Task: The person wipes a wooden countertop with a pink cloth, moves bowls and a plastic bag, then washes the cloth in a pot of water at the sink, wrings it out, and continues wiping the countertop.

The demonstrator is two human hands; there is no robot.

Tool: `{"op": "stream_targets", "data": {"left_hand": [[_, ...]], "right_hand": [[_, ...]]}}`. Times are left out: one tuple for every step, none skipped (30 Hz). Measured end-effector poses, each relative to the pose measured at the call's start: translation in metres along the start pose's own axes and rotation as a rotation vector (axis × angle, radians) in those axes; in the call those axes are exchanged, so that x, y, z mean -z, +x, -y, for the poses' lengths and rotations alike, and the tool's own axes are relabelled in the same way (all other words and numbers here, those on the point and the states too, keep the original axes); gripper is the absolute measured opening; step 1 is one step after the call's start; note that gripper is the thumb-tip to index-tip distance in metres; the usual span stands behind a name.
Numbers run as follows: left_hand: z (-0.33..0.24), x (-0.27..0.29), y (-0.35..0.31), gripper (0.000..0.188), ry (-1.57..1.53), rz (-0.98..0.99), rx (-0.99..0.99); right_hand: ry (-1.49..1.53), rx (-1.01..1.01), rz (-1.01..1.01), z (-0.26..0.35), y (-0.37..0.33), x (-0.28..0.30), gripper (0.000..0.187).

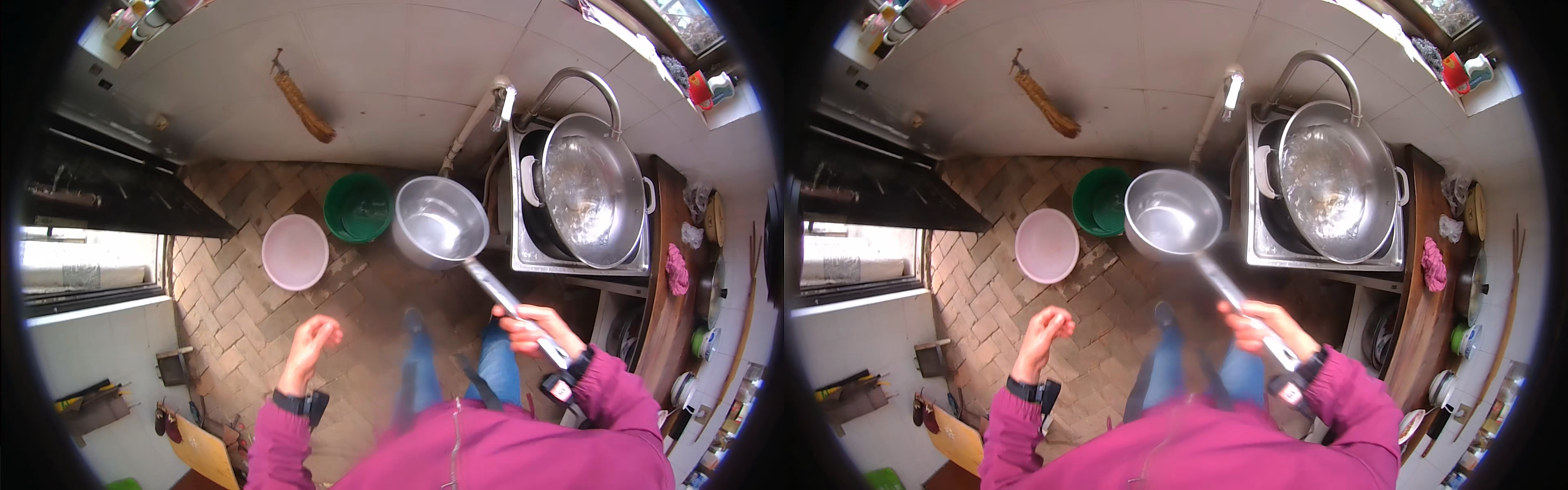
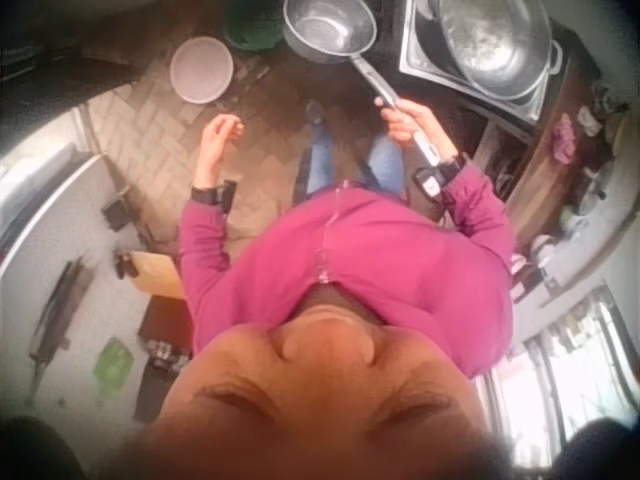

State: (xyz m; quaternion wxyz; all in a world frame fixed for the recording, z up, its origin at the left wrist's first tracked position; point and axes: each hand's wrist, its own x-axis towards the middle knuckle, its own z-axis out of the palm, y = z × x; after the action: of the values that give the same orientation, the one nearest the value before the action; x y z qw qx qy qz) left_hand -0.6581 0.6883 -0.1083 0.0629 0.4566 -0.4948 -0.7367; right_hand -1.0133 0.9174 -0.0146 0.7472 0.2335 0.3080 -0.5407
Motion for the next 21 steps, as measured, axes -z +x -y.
{"op": "stream_targets", "data": {"left_hand": [[0.009,0.005,-0.003,0.021,0.007,-0.040,0.035],[0.018,0.010,-0.007,0.021,-0.002,-0.054,0.039],[0.028,0.015,-0.011,0.020,0.002,-0.084,0.079],[0.037,0.018,-0.011,0.020,-0.011,-0.093,0.071],[0.045,0.022,-0.012,0.020,-0.010,-0.129,0.109],[0.054,0.024,-0.015,0.019,-0.016,-0.166,0.146],[0.062,0.025,-0.015,0.019,-0.027,-0.170,0.163],[0.068,0.028,-0.016,0.018,-0.032,-0.194,0.204],[0.073,0.030,-0.015,0.017,-0.032,-0.197,0.204],[0.077,0.031,-0.016,0.016,-0.029,-0.213,0.217],[0.080,0.031,-0.016,0.015,-0.025,-0.230,0.231],[0.082,0.031,-0.016,0.014,-0.025,-0.243,0.230],[0.082,0.030,-0.014,0.014,-0.024,-0.253,0.229],[0.081,0.027,-0.012,0.014,-0.023,-0.257,0.229],[0.078,0.024,-0.008,0.013,-0.026,-0.243,0.223],[0.074,0.018,-0.003,0.013,-0.010,-0.228,0.222],[0.068,0.011,0.003,0.013,0.006,-0.210,0.220],[0.060,0.002,0.009,0.013,0.021,-0.186,0.212],[0.049,-0.008,0.017,0.013,0.047,-0.148,0.201],[0.037,-0.021,0.027,0.013,0.073,-0.103,0.182],[0.023,-0.036,0.036,0.013,0.099,-0.057,0.161]], "right_hand": [[0.045,-0.025,0.019,0.006,0.034,0.016,0.029],[0.125,-0.052,0.060,0.010,0.068,0.034,0.029],[0.048,-0.009,-0.034,0.013,0.103,0.051,0.029],[-0.023,0.047,-0.167,0.018,0.140,0.068,0.029],[-0.141,0.065,-0.253,0.023,0.171,0.086,0.028],[-0.225,0.154,-0.241,0.025,0.197,0.104,0.028],[-0.335,0.202,-0.310,0.028,0.221,0.121,0.028],[-0.120,0.218,-0.154,0.030,0.243,0.135,0.027],[-0.038,0.171,-0.187,0.034,0.265,0.147,0.025],[-0.006,0.196,-0.204,0.035,0.279,0.160,0.020],[0.029,0.219,-0.220,0.034,0.291,0.172,0.016],[0.062,0.244,-0.237,0.034,0.303,0.182,0.013],[0.115,0.234,-0.245,0.035,0.314,0.189,0.015],[0.208,0.198,-0.202,0.039,0.323,0.194,0.017],[0.235,0.202,-0.157,0.040,0.328,0.197,0.019],[0.274,0.205,-0.219,0.042,0.330,0.197,0.022],[0.206,0.229,-0.177,0.042,0.325,0.197,0.025],[0.147,0.260,-0.206,0.040,0.317,0.192,0.031],[0.057,0.284,-0.142,0.035,0.298,0.188,0.034],[-0.019,0.261,-0.209,0.030,0.275,0.181,0.037],[-0.144,0.196,-0.100,0.028,0.246,0.174,0.039]]}}
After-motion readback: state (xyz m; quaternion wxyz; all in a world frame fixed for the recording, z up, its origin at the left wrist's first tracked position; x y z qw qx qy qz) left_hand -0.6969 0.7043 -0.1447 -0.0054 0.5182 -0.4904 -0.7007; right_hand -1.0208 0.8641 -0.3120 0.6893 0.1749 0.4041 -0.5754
